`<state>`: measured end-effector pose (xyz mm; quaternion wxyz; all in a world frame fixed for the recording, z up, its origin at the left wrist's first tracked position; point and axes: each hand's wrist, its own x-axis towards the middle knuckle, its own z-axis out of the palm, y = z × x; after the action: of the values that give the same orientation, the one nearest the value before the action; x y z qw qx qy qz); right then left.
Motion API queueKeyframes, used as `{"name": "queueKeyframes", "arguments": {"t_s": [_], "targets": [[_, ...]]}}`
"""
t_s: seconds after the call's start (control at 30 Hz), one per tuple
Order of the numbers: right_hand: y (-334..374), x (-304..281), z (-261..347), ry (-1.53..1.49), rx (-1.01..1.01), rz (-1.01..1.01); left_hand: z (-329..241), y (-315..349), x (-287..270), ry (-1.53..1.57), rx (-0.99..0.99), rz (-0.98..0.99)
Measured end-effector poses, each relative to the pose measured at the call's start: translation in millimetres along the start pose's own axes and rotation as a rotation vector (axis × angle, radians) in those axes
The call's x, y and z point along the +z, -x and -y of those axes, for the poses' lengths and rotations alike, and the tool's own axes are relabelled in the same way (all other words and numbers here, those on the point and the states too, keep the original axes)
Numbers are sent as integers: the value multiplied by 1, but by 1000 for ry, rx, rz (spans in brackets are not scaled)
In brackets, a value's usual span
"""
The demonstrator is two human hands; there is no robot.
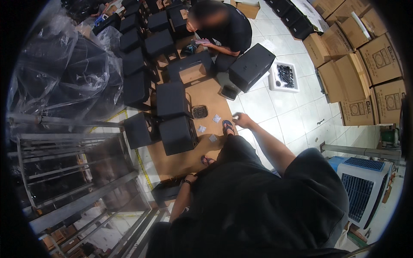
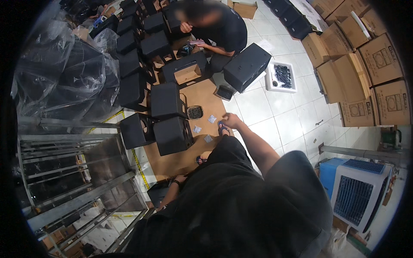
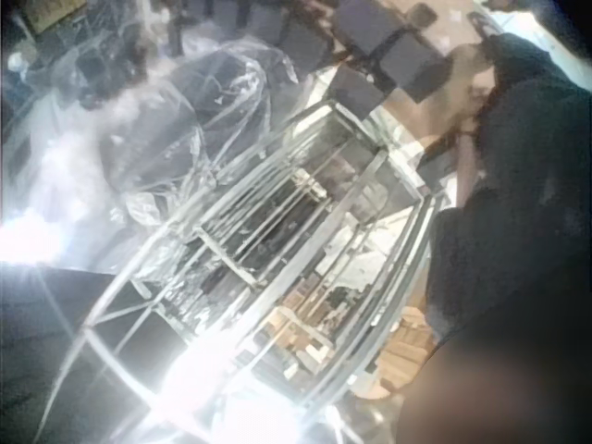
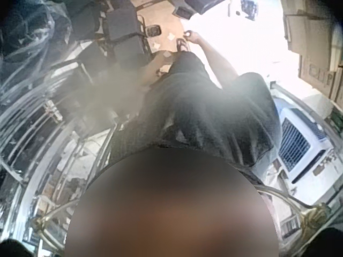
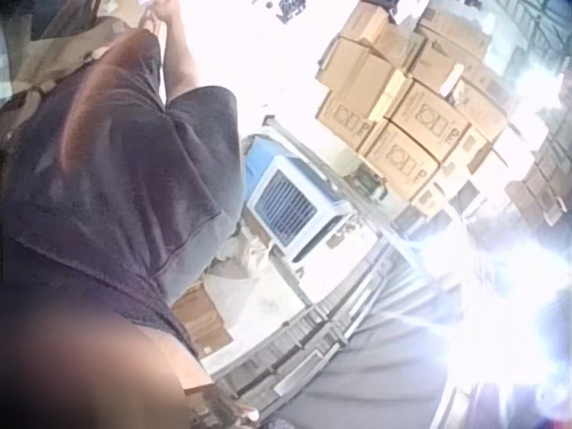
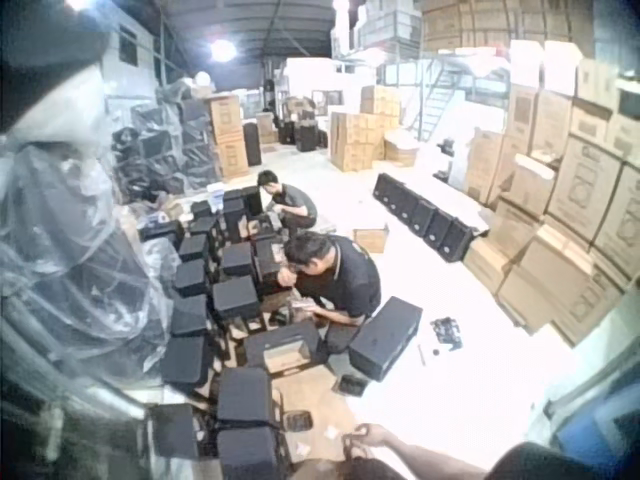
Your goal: The person assembles a black speaker cabinet by attaching a handle and securing panels with a cordless drill. They position the handle, drive screws, and flip the unit to fasten the back panel while a coworker assists nearby.
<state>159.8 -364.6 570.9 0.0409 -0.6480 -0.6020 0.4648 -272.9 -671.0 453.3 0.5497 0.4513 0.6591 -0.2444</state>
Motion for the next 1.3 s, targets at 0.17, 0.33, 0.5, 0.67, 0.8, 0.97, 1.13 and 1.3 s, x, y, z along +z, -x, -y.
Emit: {"name": "queueKeyframes", "arguments": {"t_s": [0.17,0.33,0.5,0.67,0.8,0.97,1.13,1.3], "targets": [[101,54,-91,239,362,335,42,-3,6,363,6,38],[173,50,-133,-106,531,171,50,-23,-11,15,193,-139],[166,36,-123,-149,571,51,30,-11,-36,170,83,-134],[113,23,-95,-177,376,56,0,2,-60,362,91,-186],[44,-2,-82,37,255,141,-22,-11,-73,392,-122,-127],[-64,-57,-66,298,90,181,-87,-1,-107,649,-223,-140],[-167,-139,-30,315,58,261,-218,31,-203,504,-341,-429],[-253,-171,29,287,-208,194,-305,28,-276,652,-326,-595]]}}
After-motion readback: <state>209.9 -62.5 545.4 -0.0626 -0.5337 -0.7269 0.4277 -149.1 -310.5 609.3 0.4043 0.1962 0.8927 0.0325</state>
